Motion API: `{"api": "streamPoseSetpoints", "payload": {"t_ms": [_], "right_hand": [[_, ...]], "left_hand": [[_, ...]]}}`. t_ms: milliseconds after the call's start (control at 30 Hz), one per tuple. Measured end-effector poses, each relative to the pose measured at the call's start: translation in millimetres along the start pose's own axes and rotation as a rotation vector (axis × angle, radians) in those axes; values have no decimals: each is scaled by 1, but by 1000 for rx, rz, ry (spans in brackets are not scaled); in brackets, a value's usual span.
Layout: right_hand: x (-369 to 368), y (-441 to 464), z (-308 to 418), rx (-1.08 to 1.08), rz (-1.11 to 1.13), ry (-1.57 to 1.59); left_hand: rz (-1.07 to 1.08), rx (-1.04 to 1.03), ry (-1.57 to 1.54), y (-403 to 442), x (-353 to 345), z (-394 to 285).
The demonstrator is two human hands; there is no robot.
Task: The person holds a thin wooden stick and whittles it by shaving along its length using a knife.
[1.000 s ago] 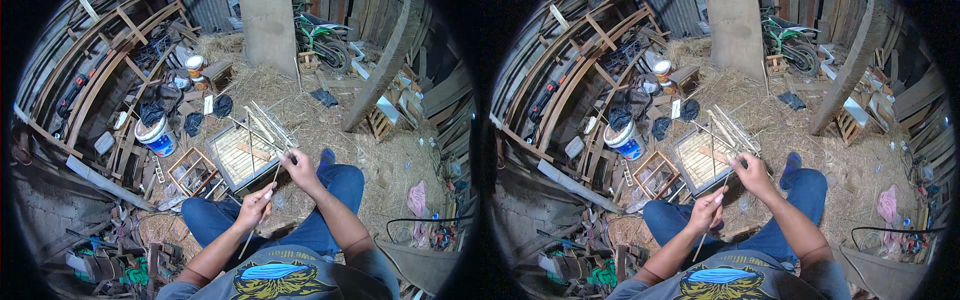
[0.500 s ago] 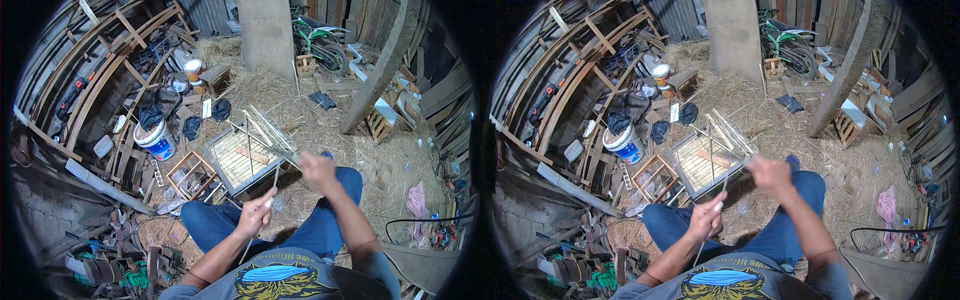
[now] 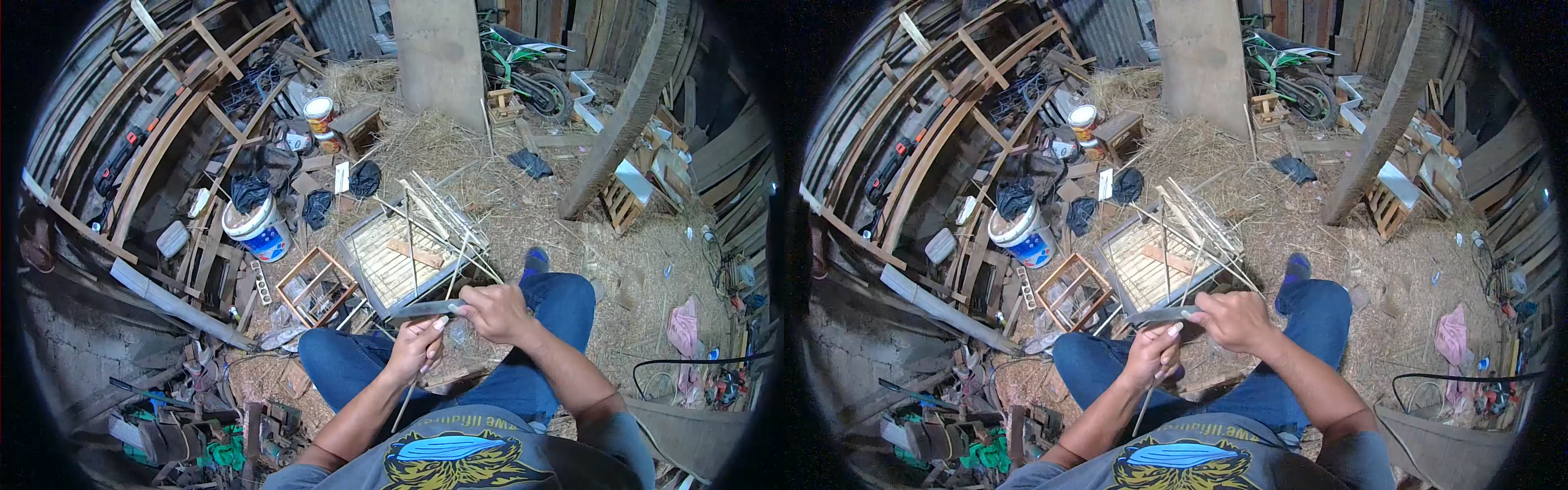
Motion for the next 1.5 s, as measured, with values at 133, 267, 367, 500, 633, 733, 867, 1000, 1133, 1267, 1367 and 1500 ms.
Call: {"api": "streamPoseSetpoints", "payload": {"t_ms": [133,267,367,500,633,733,867,1000,1133,1267,1367,1500], "right_hand": [[19,2,-82,-312,-125,-115],[36,-2,-73,-369,-157,62],[13,-2,-21,-163,-37,186],[-4,-6,3,-18,11,182],[-2,-9,1,-9,39,81],[3,-9,-3,32,-22,105],[-2,-7,-42,-150,-72,-31],[33,-13,-110,-415,-216,-5],[7,-9,-68,-328,-156,477],[-8,7,-29,-237,-194,909],[-19,12,-38,-308,-171,1130],[7,14,-26,-267,-202,600]], "left_hand": [[76,60,17,-11,-4,-2],[50,74,99,-12,0,11],[-97,23,121,-3,-5,2],[-58,37,259,4,-2,0],[-36,-9,303,7,-5,-1],[21,8,195,3,-13,-10],[109,66,-12,-1,-15,-17],[249,90,55,-22,-15,7],[61,66,61,-4,-3,10],[112,93,171,5,-10,5],[39,-2,219,14,-13,-6],[42,-62,118,26,-14,-20]]}}
Point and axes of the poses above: each hand's wrist, its own y-axis towards the middle knuckle, its own x-axis out of the back of the hand, z = x × y, the point moved 5 cm from there along y, towards the middle knuckle, and after that the axes turned 9 degrees about z, right-handed, at the moved point
